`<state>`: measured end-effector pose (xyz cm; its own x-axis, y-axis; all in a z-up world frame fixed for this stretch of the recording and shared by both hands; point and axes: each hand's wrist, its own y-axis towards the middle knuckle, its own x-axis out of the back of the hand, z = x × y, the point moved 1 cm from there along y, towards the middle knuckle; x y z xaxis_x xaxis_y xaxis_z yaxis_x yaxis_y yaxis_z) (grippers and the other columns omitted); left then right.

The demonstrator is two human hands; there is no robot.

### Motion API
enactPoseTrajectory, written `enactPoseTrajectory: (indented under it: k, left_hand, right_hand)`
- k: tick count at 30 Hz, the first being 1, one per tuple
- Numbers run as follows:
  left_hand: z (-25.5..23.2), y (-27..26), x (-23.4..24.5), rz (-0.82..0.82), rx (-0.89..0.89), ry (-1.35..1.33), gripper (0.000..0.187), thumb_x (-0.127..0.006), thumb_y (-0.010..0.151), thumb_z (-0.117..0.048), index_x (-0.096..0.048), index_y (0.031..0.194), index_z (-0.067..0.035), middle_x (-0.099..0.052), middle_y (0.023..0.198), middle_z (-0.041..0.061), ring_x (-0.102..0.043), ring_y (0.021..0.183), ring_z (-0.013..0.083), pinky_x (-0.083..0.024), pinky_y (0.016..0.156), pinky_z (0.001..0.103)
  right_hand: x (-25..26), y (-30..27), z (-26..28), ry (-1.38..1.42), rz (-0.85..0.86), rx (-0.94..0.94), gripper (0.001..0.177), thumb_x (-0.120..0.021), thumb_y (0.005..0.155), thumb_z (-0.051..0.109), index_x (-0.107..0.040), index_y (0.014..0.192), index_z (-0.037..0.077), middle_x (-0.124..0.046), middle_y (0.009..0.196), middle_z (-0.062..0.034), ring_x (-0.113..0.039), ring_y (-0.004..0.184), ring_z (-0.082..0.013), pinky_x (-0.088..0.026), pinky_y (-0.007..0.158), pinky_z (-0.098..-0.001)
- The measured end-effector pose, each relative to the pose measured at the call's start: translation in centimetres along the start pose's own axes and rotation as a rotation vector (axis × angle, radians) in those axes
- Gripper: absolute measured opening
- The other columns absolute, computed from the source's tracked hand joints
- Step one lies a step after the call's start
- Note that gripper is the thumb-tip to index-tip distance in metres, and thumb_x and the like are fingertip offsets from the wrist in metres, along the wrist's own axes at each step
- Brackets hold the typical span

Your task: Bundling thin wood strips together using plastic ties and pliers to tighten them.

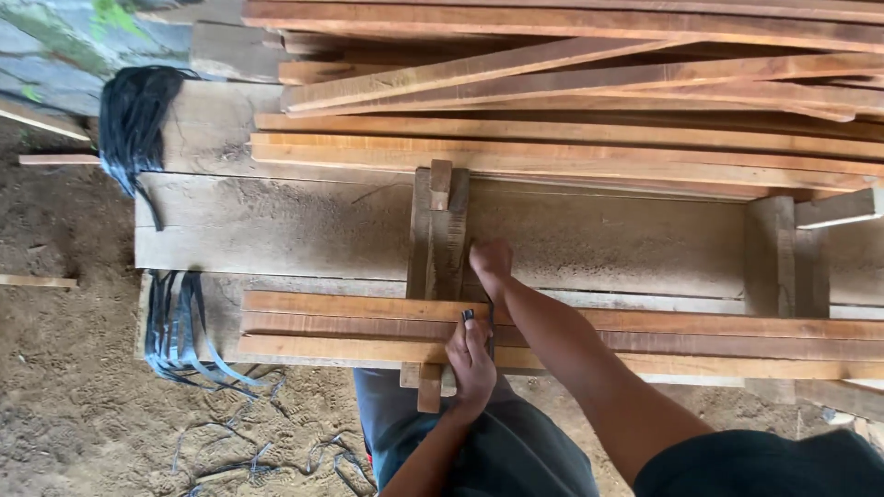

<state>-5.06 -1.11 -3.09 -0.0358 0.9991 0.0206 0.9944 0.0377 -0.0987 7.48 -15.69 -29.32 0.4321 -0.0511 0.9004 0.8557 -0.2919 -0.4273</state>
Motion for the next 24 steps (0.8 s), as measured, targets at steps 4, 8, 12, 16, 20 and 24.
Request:
enactPoseTrajectory:
  k: [4,8,12,16,20,24]
  left_hand:
    - [1.0,-0.5,0.4,0.097,-0.028,0.027,0.033,-0.042,0.103,-0.014,-0.064,0.082,0.000,-0.067,0.069,0.009,-0.051,0.055,0.0189,-0.045,0.056,0.034]
    - [1.7,-0.1,-0.3,0.154,-0.015,-0.022,0.042,-0.035,0.110,-0.016,-0.055,0.076,-0.002,-0.059,0.066,0.006,-0.050,0.061,0.0113,-0.044,0.064,0.030]
    - [-0.4,-0.3,-2.3,0.237,0.053,0.334,0.039,-0.034,0.114,-0.022,-0.060,0.100,0.004,-0.058,0.094,0.038,-0.054,0.079,0.0554,-0.050,0.071,0.052]
    - [4.9,0.8,-0.8,0.227,0.409,0.043,0.054,-0.025,0.116,-0.042,-0.055,0.132,-0.001,-0.060,0.102,0.015,-0.049,0.071,0.0176,-0.035,0.067,0.044]
    - [3.2,-0.4,0.2,0.235,0.095,0.095,0.050,-0.031,0.116,-0.036,-0.056,0.081,-0.011,-0.048,0.058,0.005,-0.035,0.046,0.0110,-0.033,0.049,0.033]
    - [2.2,-0.7,0.4,0.239,-0.125,0.213,0.053,-0.032,0.115,-0.030,-0.051,0.068,-0.014,-0.048,0.051,0.019,-0.042,0.037,0.0237,-0.035,0.039,0.029]
  right_hand:
    - [8.9,-4.8,0.4,1.086,-0.096,-0.535,0.057,-0.064,0.095,0.043,-0.068,0.075,-0.010,-0.069,0.074,-0.0286,-0.066,0.061,-0.0408,-0.051,0.057,-0.0519]
    - [7.7,-3.8,-0.1,1.121,-0.188,-0.454,0.036,-0.061,0.094,0.042,-0.073,0.086,0.008,-0.063,0.058,-0.0182,-0.059,0.051,-0.0293,-0.043,0.054,-0.0439]
    - [6.2,-1.5,-1.5,0.682,-0.186,-0.231,0.048,-0.051,0.097,0.036,-0.064,0.065,0.003,-0.054,0.053,-0.0120,-0.072,0.066,-0.0347,-0.053,0.074,-0.0385]
    - [9.5,-2.9,-0.2,1.242,-0.381,-0.490,0.045,-0.065,0.086,0.033,-0.059,0.050,0.007,-0.046,0.046,-0.0093,-0.057,0.052,-0.0202,-0.046,0.059,-0.0429]
    - [10.7,-4.9,-0.5,1.281,-0.437,-0.520,0.041,-0.068,0.085,0.026,-0.060,0.051,0.005,-0.050,0.046,-0.0152,-0.057,0.052,-0.0243,-0.046,0.058,-0.0429]
    - [13.8,-7.5,0.2,1.188,-0.406,-0.477,0.039,-0.069,0.084,0.029,-0.063,0.051,0.008,-0.058,0.050,-0.0145,-0.067,0.055,-0.0325,-0.048,0.055,-0.0401]
